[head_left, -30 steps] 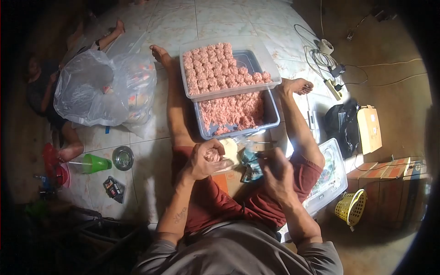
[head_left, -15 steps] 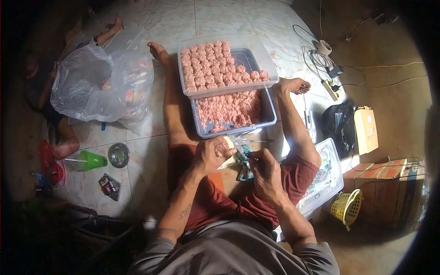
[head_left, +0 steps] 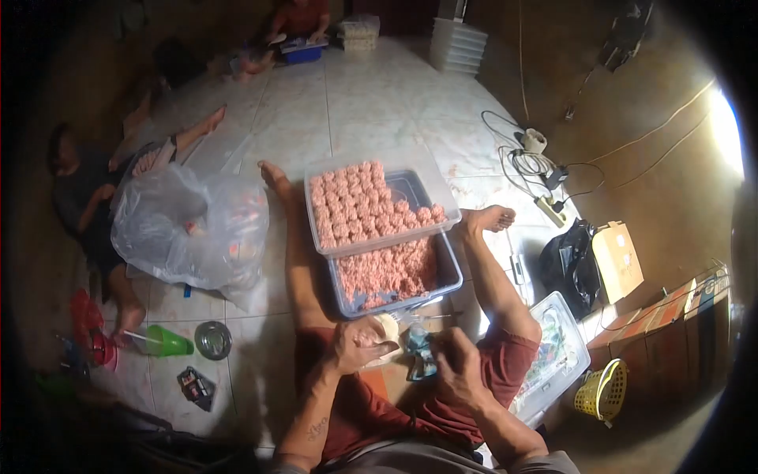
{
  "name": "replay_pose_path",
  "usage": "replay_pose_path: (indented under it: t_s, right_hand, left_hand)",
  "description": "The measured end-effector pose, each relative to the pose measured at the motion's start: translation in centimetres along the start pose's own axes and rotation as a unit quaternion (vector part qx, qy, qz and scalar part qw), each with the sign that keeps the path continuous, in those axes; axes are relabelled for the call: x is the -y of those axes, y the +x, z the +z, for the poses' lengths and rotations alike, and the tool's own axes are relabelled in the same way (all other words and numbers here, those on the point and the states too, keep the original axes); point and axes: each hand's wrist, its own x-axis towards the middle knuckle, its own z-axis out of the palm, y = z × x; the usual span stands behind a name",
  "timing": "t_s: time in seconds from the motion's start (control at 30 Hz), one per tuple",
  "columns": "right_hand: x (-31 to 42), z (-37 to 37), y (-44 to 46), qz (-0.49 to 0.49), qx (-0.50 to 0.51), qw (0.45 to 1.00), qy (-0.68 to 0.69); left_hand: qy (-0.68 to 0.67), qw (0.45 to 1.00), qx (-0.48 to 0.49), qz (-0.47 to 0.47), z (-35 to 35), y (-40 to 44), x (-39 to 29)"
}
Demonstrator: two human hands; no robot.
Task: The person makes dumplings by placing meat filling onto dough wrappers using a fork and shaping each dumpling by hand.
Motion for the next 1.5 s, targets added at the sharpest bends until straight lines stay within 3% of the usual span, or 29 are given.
replay_pose_path:
  t_s: [0.03, 0.07, 0.13, 0.2, 0.23, 0.27, 0.33, 0.4, 0.47, 0.53, 0.57, 0.6, 0.63, 0.67, 0.73, 0.77, 0.8, 0.87, 0.93, 0.97, 1.0, 1.07, 1.1, 1.2, 1.27, 1.33, 1.37, 1.47, 1.5]
  right_hand:
    - [0.1, -0.1, 0.1, 0.041, 0.072, 0.995, -0.052]
    - [0.0, -0.3, 0.4, -0.024, 0.149, 0.985, -0.084]
    - [0.7, 0.1, 0.1, 0.006, 0.119, 0.988, -0.1]
    - [0.5, 0.1, -0.2, 0.018, 0.025, 0.999, 0.028]
    - [0.8, -0.2, -0.5, 0.054, 0.009, 0.998, -0.003]
    - [1.0, -0.1, -0.5, 0.056, 0.011, 0.998, -0.003]
    - [1.4, 0.3, -0.3, -0.027, 0.149, 0.98, -0.125]
    - [1.6, -0.2, -0.1, -0.016, 0.113, 0.99, -0.08]
    - [1.8, -0.8, -0.6, 0.033, 0.046, 0.998, 0.015]
    - [1.9, -1.1, 0.1, 0.044, 0.019, 0.998, -0.031]
    - [1.6, -0.9, 0.1, 0.066, 0.06, 0.996, -0.013]
    - [1.1, -0.6, 0.1, 0.087, 0.1, 0.991, 0.005]
    - [0.7, -0.5, 0.0, 0.045, 0.117, 0.991, -0.041]
    - [0.5, -0.3, -0.1, 0.044, 0.118, 0.991, -0.042]
    - [1.1, 0.5, -0.3, 0.029, 0.047, 0.997, -0.058]
    - [1.5, 0.6, -0.3, 0.037, 0.067, 0.995, -0.057]
    - [1.0, 1.1, 0.1, -0.029, 0.096, 0.984, -0.148]
    - [0.3, 1.4, 0.2, -0.043, 0.081, 0.985, -0.147]
    - [0.3, 1.0, 0.4, -0.013, 0.042, 0.993, -0.107]
    - [0.2, 1.0, 0.1, 0.016, -0.002, 0.998, -0.062]
    - [0.1, 1.3, 0.2, 0.03, -0.006, 0.997, -0.065]
    - [-0.3, 1.9, 1.1, -0.051, 0.116, 0.986, -0.107]
    - [-0.7, 1.9, 1.4, -0.048, 0.105, 0.987, -0.113]
    - [-1.5, -0.7, 5.0, -0.054, 0.025, 0.98, -0.188]
    - [-2.6, -1.8, 8.6, -0.108, -0.031, 0.951, -0.289]
    - [-6.4, -2.6, 12.1, -0.103, 0.004, 0.942, -0.319]
    - [-9.9, -3.0, 13.2, -0.103, 0.003, 0.942, -0.321]
    - [-10.9, -2.6, 15.1, -0.136, 0.193, 0.886, -0.399]
    - [-7.6, -0.8, 14.1, -0.151, 0.178, 0.895, -0.379]
  left_hand:
    - [0.085, 0.996, -0.018, 0.019, 0.4, 0.4, -0.4]
    - [0.167, 0.985, -0.036, 0.031, 1.3, 0.4, -0.7]
    - [0.183, 0.982, -0.045, 0.029, 1.4, 0.6, -2.6]
    - [0.042, 0.989, -0.078, 0.117, 0.8, 0.2, -3.2]
    - [0.063, 0.989, -0.049, 0.125, 0.4, 0.0, -2.1]
    - [0.062, 0.989, -0.051, 0.122, 0.6, -0.2, -1.6]
    - [0.201, 0.976, -0.033, 0.075, 1.5, 0.1, -1.7]
    - [0.205, 0.975, -0.067, 0.053, 1.3, 0.1, -2.6]
    - [-0.125, 0.99, -0.065, 0.007, 0.7, -1.3, -4.0]
    - [-0.194, 0.976, -0.094, 0.034, 0.7, -1.1, -3.7]
    - [-0.052, 0.995, -0.056, 0.059, 0.3, -0.9, -3.6]
    - [0.042, 0.998, -0.033, 0.022, 0.3, -0.9, -2.8]
    - [0.137, 0.99, -0.004, -0.009, 0.4, -0.8, -2.0]
    - [0.137, 0.991, -0.005, -0.009, 0.4, -0.8, -1.3]
    - [0.107, 0.988, -0.05, 0.102, 0.8, -0.3, -1.6]
    - [0.104, 0.988, -0.048, 0.1, 1.2, 0.0, -1.4]
    - [0.13, 0.985, -0.076, 0.083, 1.7, 0.2, -1.3]
    - [0.151, 0.981, -0.1, 0.066, 1.8, 0.7, -1.2]
    - [-0.011, 0.994, -0.07, 0.082, 0.2, 0.4, -1.9]
    - [-0.024, 0.997, -0.049, 0.05, -0.2, 0.4, -1.3]
    - [0.015, 0.997, -0.033, 0.066, -0.2, 0.5, 0.3]
    - [0.178, 0.983, -0.006, 0.04, -0.1, 1.3, 0.6]
    - [0.177, 0.983, 0.001, 0.041, 0.0, 1.3, 1.0]
    - [-0.054, 0.995, -0.076, -0.03, 0.3, 1.0, 1.7]
    - [-0.012, 0.997, -0.031, -0.073, -0.1, 1.0, 0.4]
    - [0.051, 0.995, 0.002, -0.089, -0.1, 1.1, 2.1]
    - [-0.013, 0.995, 0.002, -0.095, 0.1, 1.4, 1.9]
    - [-0.121, 0.989, 0.002, -0.08, 0.3, 2.1, -0.1]
    - [-0.132, 0.989, -0.015, -0.073, 0.3, 2.2, -0.1]
